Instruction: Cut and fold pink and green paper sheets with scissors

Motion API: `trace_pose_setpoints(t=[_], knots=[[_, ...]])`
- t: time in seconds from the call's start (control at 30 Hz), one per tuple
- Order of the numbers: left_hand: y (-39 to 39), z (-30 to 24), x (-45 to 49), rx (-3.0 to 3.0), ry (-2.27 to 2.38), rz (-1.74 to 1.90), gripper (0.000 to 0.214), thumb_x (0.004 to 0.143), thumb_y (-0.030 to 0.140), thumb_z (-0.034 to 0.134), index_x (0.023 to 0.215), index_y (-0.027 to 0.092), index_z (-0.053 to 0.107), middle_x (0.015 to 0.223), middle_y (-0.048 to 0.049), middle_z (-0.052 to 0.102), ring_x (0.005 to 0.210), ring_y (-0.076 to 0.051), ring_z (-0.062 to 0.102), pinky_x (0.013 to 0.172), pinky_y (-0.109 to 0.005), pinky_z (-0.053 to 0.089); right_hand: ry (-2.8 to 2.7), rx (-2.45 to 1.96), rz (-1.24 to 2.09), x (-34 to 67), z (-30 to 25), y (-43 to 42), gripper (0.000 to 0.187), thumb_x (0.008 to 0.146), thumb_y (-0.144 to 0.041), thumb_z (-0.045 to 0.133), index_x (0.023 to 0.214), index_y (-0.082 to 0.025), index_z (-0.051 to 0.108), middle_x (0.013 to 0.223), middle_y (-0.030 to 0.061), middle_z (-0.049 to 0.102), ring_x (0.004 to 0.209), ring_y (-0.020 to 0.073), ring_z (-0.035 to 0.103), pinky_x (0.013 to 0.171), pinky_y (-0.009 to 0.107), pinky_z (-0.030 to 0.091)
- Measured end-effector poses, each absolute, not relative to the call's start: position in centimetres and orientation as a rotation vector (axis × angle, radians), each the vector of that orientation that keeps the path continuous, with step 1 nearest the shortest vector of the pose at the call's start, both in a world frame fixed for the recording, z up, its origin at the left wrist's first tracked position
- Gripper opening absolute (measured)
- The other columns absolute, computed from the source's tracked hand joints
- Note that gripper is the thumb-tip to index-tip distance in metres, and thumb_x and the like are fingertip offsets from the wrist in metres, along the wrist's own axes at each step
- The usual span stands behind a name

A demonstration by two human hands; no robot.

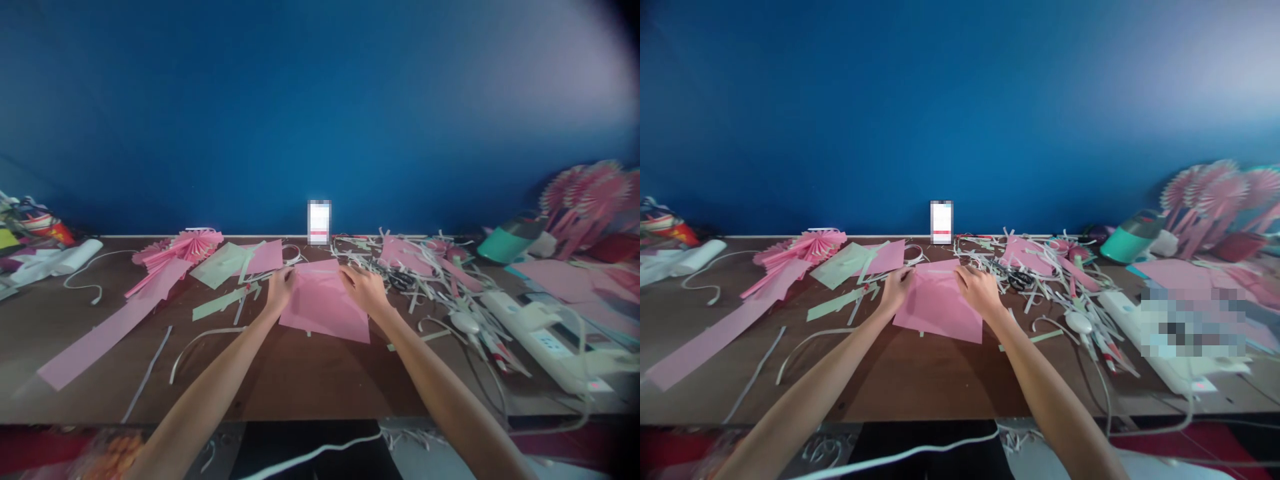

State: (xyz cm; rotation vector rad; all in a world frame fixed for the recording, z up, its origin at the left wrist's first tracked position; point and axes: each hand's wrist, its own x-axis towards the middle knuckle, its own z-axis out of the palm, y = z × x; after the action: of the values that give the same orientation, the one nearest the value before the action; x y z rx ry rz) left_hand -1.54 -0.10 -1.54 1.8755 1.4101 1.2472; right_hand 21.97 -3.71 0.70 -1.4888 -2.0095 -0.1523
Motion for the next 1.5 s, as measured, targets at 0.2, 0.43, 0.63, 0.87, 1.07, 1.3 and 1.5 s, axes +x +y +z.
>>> trace_pose_setpoints(t=[0.2,0.43,0.63,0.87,1.07,1.3,1.5], knots=[[0.1,-2.1,-1.4,1.863,1.415,1.276,0.018,0.084,0.034,0.049,0.091,0.019,0.057,0.076,-0.0023,0.062,0.068,-0.016,0.057,0.063,-0.026,0.038,-1.922,-1.478,0.022,22.3,1.2,-3.6,0.029,0.092,-0.036,0.042,0.094,-0.023,0.068,0.079,0.0031,0.071,0.071,0.0182,0.064,0.064,0.024,0.036],[-0.1,-2.3,-1.2,2.164,1.502,1.096,0.01,0.084,0.02,0.046,0.088,0.018,0.055,0.086,-0.0041,0.061,0.077,-0.017,0.056,0.071,-0.029,0.041,-1.994,-1.507,-0.094,22.3,1.0,-3.6,0.031,0.093,-0.041,0.041,0.111,-0.025,0.062,0.077,0.0021,0.071,0.066,0.0176,0.063,0.059,0.024,0.034],[-1.3,-1.8,-0.8,2.55,1.443,0.811,0.022,0.086,0.013,0.039,0.078,0.016,0.06,0.092,-0.0068,0.059,0.091,-0.02,0.052,0.081,-0.032,0.041,-2.002,-1.479,-0.086,22.0,0.9,-3.6,0.026,0.094,-0.036,0.04,0.094,-0.025,0.063,0.077,0.0003,0.07,0.066,0.0165,0.062,0.057,0.024,0.032],[-2.1,-1.4,-0.7,2.78,1.514,0.501,0.027,0.084,0.004,0.039,0.097,0.016,0.058,0.099,-0.0081,0.06,0.1,-0.022,0.05,0.088,-0.034,0.04,-1.954,-1.462,-0.003,21.9,1.0,-3.5,0.027,0.094,-0.036,0.04,0.093,-0.024,0.064,0.072,0.0007,0.068,0.062,0.0164,0.06,0.058,0.024,0.033],[-3.6,-1.3,-1.0,2.896,1.474,0.436,0.036,0.085,0.012,0.042,0.12,0.017,0.049,0.108,-0.0104,0.06,0.105,-0.025,0.051,0.083,-0.035,0.044,-1.914,-1.445,0.032,21.8,0.8,-3.3,0.029,0.094,-0.037,0.039,0.093,-0.023,0.064,0.07,0.0019,0.066,0.061,0.0169,0.059,0.058,0.024,0.033],[-3.9,-1.9,-1.5,2.944,1.36,0.47,0.032,0.09,0.025,0.041,0.12,0.019,0.051,0.131,-0.0106,0.048,0.117,-0.026,0.046,0.094,-0.04,0.042,-1.943,-1.402,0.097,22.6,1.7,-3.2,0.032,0.094,-0.041,0.037,0.093,-0.023,0.063,0.065,0.0015,0.064,0.058,0.0169,0.058,0.058,0.024,0.034],[-3.8,-2.6,-1.3,2.904,1.353,0.511,0.033,0.091,0.025,0.036,0.121,0.017,0.048,0.138,-0.0117,0.042,0.129,-0.025,0.036,0.095,-0.04,0.042,-1.965,-1.378,0.128,22.7,2.4,-3.2,0.033,0.094,-0.042,0.036,0.094,-0.022,0.063,0.06,0.0005,0.062,0.053,0.0158,0.054,0.059,0.024,0.035]])
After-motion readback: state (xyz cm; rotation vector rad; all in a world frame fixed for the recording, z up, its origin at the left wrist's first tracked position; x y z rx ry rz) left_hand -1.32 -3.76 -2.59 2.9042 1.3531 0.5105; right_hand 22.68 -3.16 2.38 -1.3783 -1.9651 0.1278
